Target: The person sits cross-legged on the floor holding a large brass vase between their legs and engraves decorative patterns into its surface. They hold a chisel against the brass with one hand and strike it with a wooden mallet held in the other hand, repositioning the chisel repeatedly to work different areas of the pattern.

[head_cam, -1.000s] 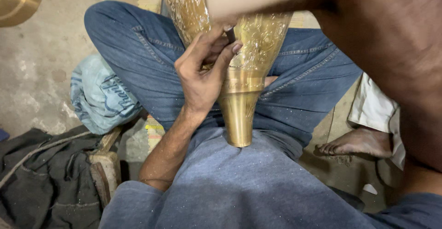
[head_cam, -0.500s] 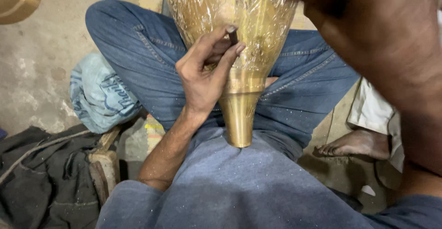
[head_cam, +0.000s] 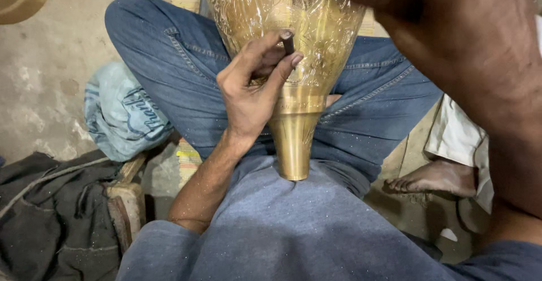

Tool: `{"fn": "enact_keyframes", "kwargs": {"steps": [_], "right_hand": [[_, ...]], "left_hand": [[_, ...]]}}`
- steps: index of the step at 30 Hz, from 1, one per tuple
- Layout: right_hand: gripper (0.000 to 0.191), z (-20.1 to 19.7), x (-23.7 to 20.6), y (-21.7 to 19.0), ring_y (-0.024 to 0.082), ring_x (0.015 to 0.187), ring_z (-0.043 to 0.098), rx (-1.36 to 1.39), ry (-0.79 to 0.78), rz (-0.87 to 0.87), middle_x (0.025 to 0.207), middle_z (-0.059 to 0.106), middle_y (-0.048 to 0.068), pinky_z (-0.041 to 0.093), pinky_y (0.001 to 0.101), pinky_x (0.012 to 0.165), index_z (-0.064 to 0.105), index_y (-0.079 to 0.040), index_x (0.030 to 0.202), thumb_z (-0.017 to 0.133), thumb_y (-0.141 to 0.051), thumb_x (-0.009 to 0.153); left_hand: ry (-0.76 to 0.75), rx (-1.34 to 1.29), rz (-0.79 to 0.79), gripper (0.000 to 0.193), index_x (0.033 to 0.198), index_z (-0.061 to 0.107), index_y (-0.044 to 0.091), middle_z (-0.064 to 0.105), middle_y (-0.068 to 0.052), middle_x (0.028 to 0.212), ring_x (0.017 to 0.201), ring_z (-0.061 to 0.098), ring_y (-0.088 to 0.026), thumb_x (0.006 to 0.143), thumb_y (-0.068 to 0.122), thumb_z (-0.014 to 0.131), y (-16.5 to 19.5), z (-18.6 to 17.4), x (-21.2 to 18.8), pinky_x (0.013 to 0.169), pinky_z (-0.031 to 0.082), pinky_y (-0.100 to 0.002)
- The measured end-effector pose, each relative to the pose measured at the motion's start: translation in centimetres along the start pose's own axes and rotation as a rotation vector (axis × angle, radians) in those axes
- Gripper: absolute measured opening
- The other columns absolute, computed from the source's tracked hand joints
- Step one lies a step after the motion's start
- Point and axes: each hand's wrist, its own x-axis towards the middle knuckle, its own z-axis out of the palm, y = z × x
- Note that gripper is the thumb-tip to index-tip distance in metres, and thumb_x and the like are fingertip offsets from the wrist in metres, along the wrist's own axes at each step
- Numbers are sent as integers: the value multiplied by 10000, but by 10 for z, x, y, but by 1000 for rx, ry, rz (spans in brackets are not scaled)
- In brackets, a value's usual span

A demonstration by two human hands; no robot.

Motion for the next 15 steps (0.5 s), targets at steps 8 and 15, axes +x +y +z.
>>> {"fn": "enact_keyframes", "kwargs": {"steps": [8, 15], "right_hand": [[181, 12, -10, 7, 199, 758, 695, 9, 83, -4, 859, 704, 93, 547, 289, 663, 704, -36, 1137, 779, -188, 1076], [217, 15, -14, 6, 239, 866, 695, -36, 45, -27, 944, 709, 106, 555, 390, 751, 703, -56, 1195, 817, -175, 1053]], "left_hand": [[-2, -21, -41, 324, 1313, 663, 21, 758, -80, 1104, 967, 789, -142, 1012, -17, 781, 1, -2, -1, 837, 673, -251], [-11, 5, -30, 328, 1285, 661, 24, 760, -83, 1094, 987, 795, -154, 984, 5, 793, -2, -3, -1, 826, 686, -266]]}}
